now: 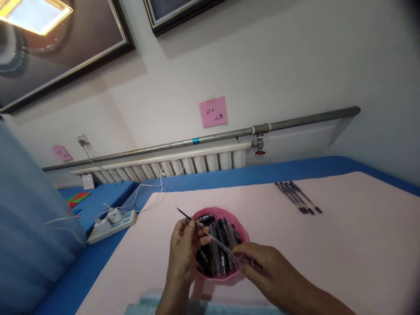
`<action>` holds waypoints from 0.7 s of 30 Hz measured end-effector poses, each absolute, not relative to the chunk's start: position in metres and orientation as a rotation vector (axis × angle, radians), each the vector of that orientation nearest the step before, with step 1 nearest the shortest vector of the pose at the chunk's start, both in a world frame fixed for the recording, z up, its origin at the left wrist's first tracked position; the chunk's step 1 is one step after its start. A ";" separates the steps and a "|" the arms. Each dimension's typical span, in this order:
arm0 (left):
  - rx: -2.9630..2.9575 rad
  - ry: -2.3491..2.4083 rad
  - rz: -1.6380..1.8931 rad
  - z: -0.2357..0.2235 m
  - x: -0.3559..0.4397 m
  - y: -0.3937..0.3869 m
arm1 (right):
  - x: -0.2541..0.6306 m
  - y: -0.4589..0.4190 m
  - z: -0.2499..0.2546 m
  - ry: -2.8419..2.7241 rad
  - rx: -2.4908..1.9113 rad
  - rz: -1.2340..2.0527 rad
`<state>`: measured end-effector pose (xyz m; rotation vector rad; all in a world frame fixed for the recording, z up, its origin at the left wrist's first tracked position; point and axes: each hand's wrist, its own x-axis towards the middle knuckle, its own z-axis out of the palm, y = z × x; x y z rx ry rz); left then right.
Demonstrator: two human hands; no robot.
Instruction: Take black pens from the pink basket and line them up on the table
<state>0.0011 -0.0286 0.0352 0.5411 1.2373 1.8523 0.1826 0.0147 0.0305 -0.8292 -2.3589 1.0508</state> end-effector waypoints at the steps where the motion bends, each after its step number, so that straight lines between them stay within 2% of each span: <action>1: 0.539 1.237 1.855 0.036 0.001 -0.029 | 0.183 0.015 0.031 -2.361 -0.828 1.051; 8: 0.540 1.270 1.840 0.039 0.005 -0.029 | 0.183 0.014 0.037 -2.359 -0.816 1.103; 14: 0.603 1.235 1.695 0.040 0.011 -0.031 | 0.183 0.013 0.034 -2.326 -0.830 1.091; 21: 0.512 1.192 1.758 0.035 0.013 -0.029 | 0.183 0.015 0.031 -2.325 -0.823 1.085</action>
